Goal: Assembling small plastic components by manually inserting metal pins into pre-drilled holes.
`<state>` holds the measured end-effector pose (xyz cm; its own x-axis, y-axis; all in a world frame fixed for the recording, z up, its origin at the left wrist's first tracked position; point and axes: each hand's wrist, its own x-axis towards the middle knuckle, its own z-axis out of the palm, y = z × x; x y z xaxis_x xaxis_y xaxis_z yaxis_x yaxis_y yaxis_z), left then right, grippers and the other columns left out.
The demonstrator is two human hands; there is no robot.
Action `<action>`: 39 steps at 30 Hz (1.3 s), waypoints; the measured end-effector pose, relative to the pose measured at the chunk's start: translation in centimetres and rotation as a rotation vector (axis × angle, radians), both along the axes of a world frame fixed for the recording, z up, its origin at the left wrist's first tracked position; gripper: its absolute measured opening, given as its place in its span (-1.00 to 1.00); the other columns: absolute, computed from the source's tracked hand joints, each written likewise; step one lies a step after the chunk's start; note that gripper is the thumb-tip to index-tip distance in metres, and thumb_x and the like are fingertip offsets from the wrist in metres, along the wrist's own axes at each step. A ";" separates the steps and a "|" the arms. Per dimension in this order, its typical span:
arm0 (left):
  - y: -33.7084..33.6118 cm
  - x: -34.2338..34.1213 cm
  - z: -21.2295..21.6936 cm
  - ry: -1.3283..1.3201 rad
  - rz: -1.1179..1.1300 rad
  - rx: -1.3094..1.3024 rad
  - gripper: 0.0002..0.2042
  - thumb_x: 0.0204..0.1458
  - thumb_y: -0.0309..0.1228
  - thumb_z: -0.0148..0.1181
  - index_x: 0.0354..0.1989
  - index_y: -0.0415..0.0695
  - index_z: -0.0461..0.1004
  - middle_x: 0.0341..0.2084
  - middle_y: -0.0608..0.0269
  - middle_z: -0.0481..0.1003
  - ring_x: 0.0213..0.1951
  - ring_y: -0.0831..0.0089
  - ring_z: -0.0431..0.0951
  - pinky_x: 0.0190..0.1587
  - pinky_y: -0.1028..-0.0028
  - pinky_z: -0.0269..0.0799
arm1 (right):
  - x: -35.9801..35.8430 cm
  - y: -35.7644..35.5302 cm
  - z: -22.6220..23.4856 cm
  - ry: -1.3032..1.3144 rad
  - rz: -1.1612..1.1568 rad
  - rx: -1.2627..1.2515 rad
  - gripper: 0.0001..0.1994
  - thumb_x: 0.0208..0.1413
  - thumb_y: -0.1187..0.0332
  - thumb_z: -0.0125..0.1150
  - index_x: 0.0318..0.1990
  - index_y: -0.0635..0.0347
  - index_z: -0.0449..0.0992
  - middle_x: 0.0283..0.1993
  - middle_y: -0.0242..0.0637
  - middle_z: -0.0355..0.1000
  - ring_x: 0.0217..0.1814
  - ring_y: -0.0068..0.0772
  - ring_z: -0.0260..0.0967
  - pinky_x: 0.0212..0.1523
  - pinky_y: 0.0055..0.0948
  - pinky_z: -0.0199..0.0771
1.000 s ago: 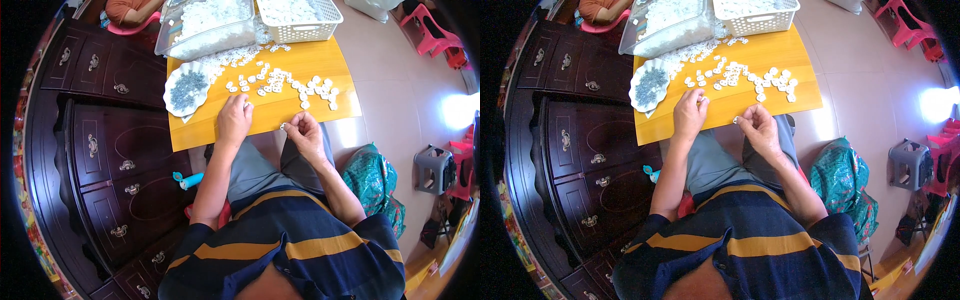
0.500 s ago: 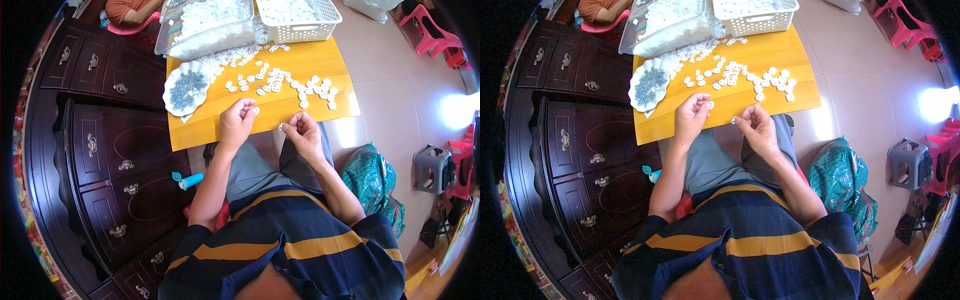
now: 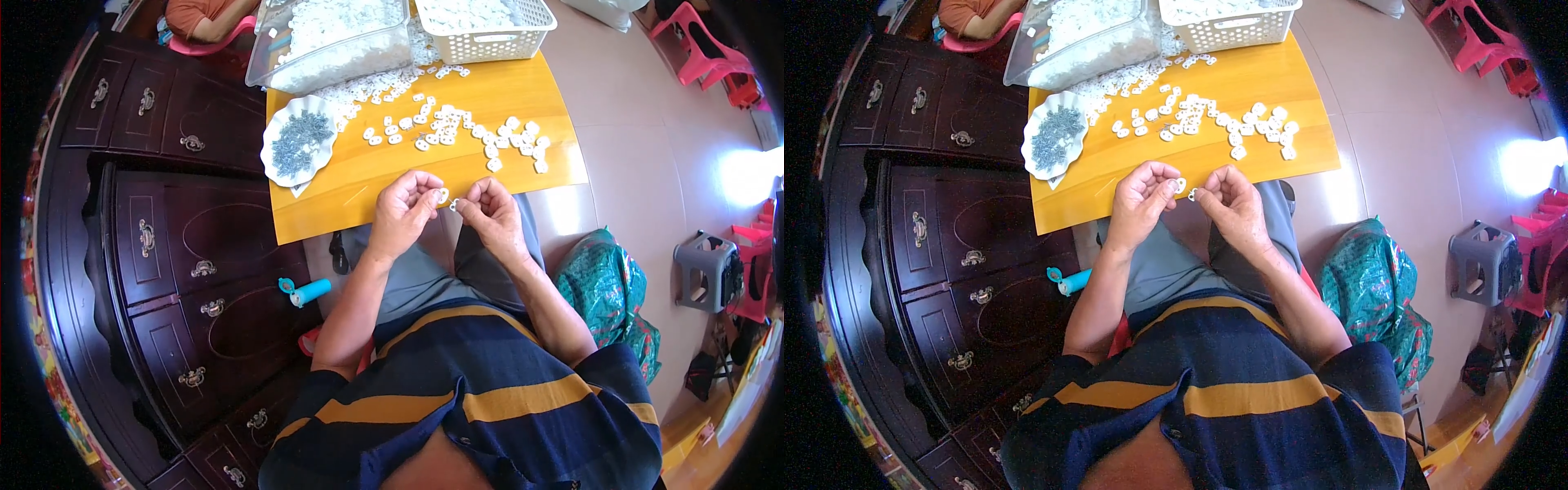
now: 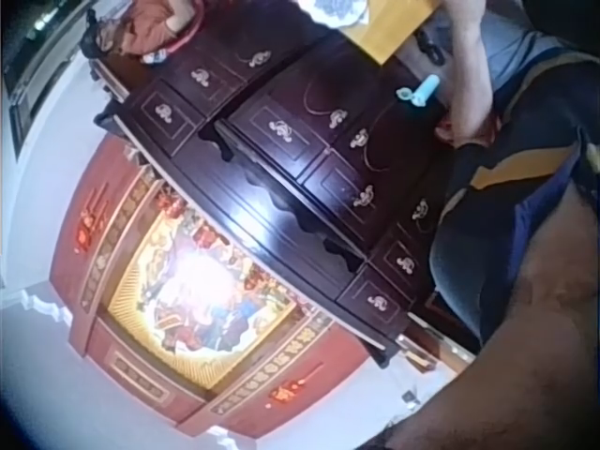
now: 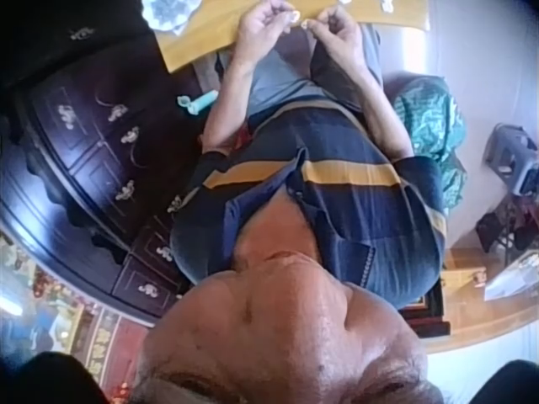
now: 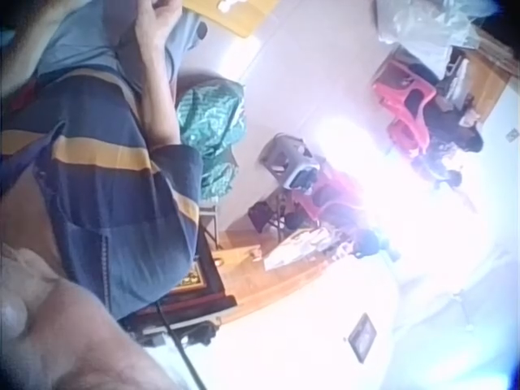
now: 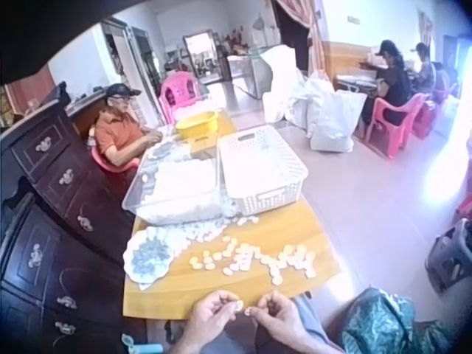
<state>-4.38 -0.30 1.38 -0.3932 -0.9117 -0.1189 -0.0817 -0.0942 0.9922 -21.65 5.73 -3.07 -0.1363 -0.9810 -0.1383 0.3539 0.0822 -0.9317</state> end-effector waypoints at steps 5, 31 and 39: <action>0.1 -0.2 -0.3 0.009 0.000 -0.016 -0.90 0.26 -0.56 0.20 -0.10 -0.27 0.52 -0.38 0.38 0.54 -0.42 0.71 0.50 -0.34 0.65 0.46 | -0.1 0.0 -0.1 0.014 -0.002 -0.010 -0.84 0.25 0.53 0.31 -0.28 0.17 0.40 -0.44 -0.66 0.33 -0.45 -0.87 0.19 -0.45 -0.75 0.19; 1.0 -0.6 -0.1 -0.168 -0.105 -0.215 -0.71 0.07 -0.63 0.37 -0.02 -0.23 0.58 -0.36 0.43 0.57 -0.39 0.74 0.51 -0.32 0.66 0.46 | 0.2 -0.1 -0.3 -0.219 -0.035 -0.006 -0.83 0.24 0.60 0.27 -0.24 0.14 0.38 -0.40 -0.56 0.40 -0.43 -0.78 0.30 -0.40 -0.70 0.31; 1.6 -1.7 -0.6 -0.228 -0.045 -0.472 -0.60 -0.08 -0.71 0.42 -0.01 -0.22 0.56 -0.27 0.27 0.55 -0.37 0.61 0.57 -0.36 0.61 0.50 | 0.4 0.2 -0.1 -0.329 -0.089 0.028 -0.82 0.21 0.62 0.28 -0.24 0.13 0.40 -0.36 -0.56 0.42 -0.39 -0.77 0.34 -0.37 -0.71 0.32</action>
<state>-6.11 1.35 0.76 -0.4456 -0.8694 0.2136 -0.2942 0.3675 0.8823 -21.28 5.94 -3.14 -0.1646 -0.9624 -0.2159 0.6423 0.0615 -0.7640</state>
